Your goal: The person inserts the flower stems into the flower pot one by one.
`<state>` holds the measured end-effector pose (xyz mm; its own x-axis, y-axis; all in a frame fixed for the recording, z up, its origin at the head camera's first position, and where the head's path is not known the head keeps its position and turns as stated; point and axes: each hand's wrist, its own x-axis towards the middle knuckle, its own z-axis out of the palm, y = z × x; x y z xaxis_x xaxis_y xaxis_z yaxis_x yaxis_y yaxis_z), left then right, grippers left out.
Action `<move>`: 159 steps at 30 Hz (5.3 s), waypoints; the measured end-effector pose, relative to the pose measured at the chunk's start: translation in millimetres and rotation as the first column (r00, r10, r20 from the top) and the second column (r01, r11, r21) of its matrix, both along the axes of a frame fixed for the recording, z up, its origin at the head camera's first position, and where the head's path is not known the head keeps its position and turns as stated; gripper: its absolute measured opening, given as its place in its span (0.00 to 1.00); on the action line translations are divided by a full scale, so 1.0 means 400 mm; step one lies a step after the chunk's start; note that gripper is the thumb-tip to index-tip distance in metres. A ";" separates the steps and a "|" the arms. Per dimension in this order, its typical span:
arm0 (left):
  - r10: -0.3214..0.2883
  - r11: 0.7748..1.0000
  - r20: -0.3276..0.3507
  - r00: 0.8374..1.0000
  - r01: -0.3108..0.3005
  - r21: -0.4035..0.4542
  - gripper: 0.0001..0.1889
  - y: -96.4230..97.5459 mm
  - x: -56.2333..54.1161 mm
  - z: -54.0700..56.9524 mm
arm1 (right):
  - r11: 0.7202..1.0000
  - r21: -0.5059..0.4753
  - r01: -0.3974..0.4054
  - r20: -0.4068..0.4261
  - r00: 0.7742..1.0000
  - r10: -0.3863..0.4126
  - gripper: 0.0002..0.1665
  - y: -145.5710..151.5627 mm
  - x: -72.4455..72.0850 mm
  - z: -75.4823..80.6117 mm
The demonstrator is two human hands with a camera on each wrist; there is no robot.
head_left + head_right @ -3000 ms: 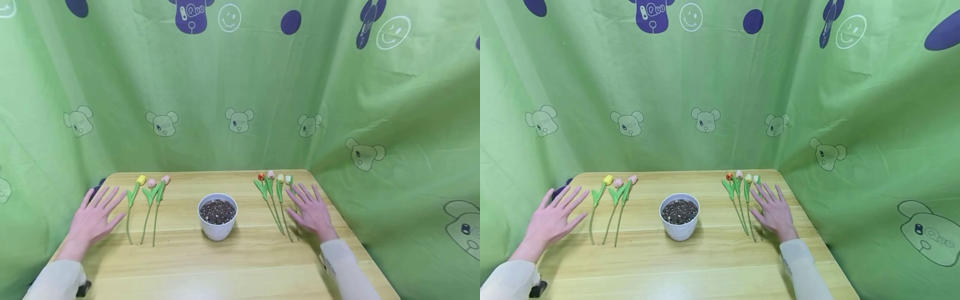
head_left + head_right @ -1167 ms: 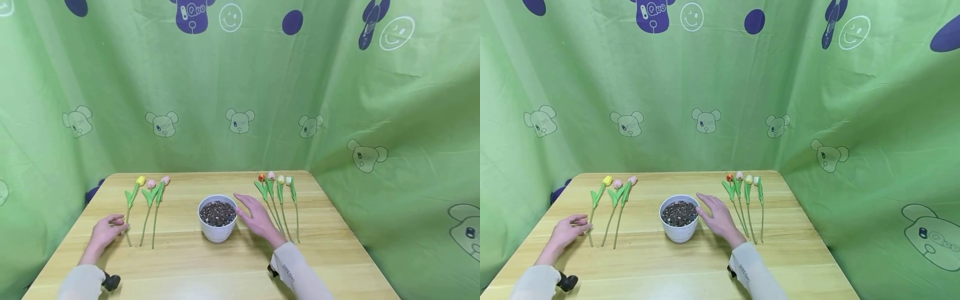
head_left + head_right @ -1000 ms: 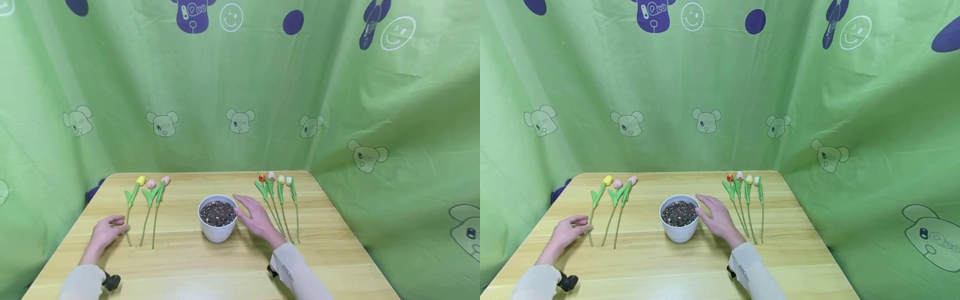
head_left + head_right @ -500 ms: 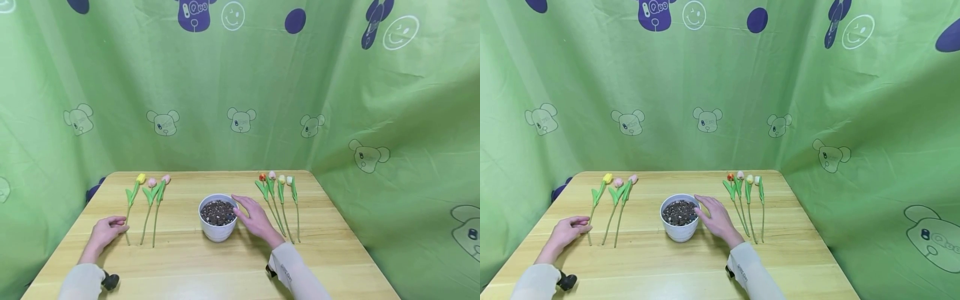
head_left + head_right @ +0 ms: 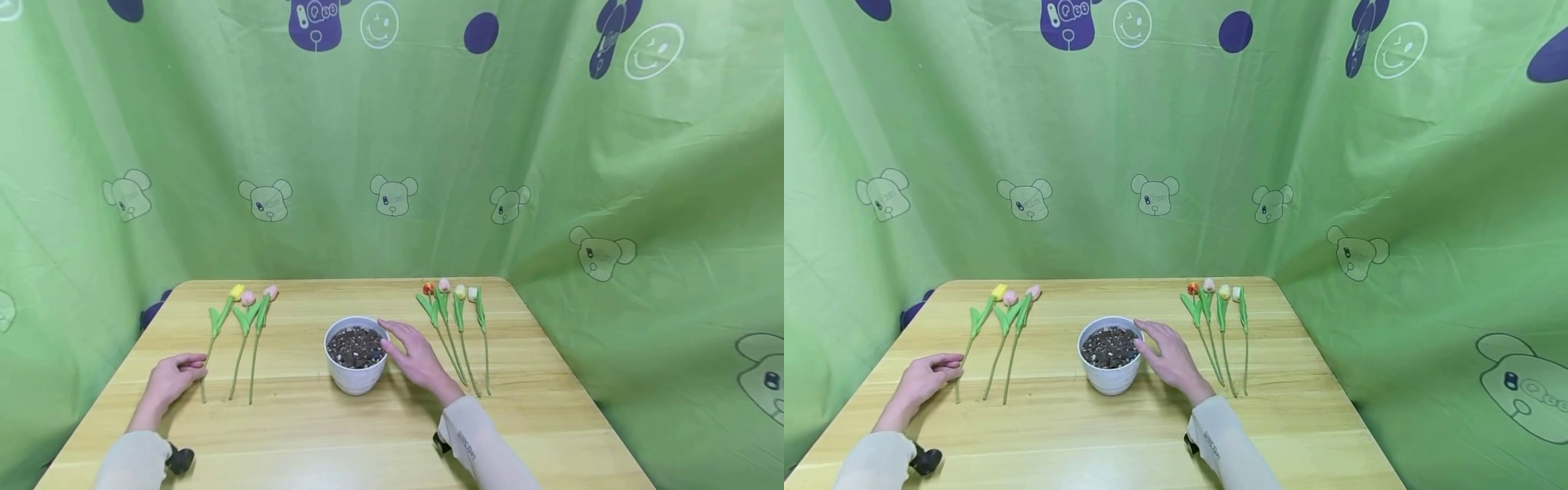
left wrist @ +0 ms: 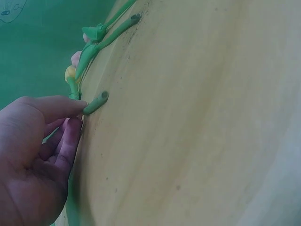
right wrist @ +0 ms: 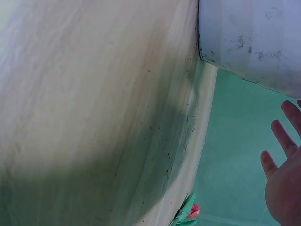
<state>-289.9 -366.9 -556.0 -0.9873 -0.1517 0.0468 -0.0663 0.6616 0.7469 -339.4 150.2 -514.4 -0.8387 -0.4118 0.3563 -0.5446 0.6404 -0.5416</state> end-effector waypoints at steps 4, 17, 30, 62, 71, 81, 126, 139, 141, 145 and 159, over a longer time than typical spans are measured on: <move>-0.003 1.000 -0.009 1.000 0.002 -0.023 0.23 0.001 0.000 0.007 | 1.000 0.003 0.007 0.006 1.000 -0.007 0.31 0.001 0.001 -0.002; -0.005 0.999 -0.010 1.000 0.004 -0.039 0.20 -0.001 -0.012 0.010 | 1.000 -0.015 0.006 0.018 1.000 -0.006 0.31 -0.001 0.004 -0.002; -0.025 0.998 -0.018 1.000 0.024 -0.052 0.19 -0.024 -0.001 0.029 | 1.000 -0.014 0.018 0.007 1.000 -0.018 0.31 -0.002 0.005 -0.006; -0.050 0.994 -0.074 0.996 0.042 -0.100 0.15 -0.041 0.009 0.013 | 0.998 -0.054 0.019 0.029 0.999 -0.017 0.30 -0.003 0.002 -0.018; -0.038 0.996 -0.055 0.998 0.033 -0.086 0.15 -0.039 0.011 0.020 | 0.998 -0.056 0.018 0.029 0.999 -0.017 0.30 -0.005 0.001 -0.018; -0.035 0.997 -0.055 0.998 0.031 -0.077 0.15 -0.032 0.013 0.024 | 0.998 -0.060 0.024 0.046 0.999 -0.021 0.30 -0.003 0.001 -0.021; -0.005 0.874 -0.113 0.994 0.059 0.482 0.25 0.156 -0.025 0.129 | 0.996 -0.088 0.030 0.049 0.998 -0.026 0.30 -0.003 0.002 -0.029; -0.062 0.805 -0.157 0.986 0.143 0.576 0.25 0.275 -0.045 0.179 | 0.996 -0.089 0.030 0.052 0.998 -0.025 0.30 -0.002 -0.001 -0.034; -0.080 0.801 -0.162 0.984 0.160 0.577 0.25 0.295 -0.048 0.185 | 0.996 -0.090 0.030 0.054 0.998 -0.025 0.30 -0.002 0.000 -0.034; -0.094 0.790 -0.175 0.980 0.180 0.586 0.25 0.337 -0.053 0.201 | 0.995 -0.099 0.025 0.049 0.999 -0.021 0.30 -0.003 0.001 -0.032; -0.118 0.737 -0.264 0.957 0.263 0.623 0.23 0.485 -0.070 0.266 | 0.993 -0.115 0.027 0.072 0.997 -0.019 0.30 -0.007 0.002 -0.031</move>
<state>-317.8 -172.8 -449.7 -0.9794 -0.0262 0.2005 0.2006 -0.0024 0.9797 -338.4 147.6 -527.0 -0.8723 -0.3512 0.3403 -0.4881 0.5832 -0.6493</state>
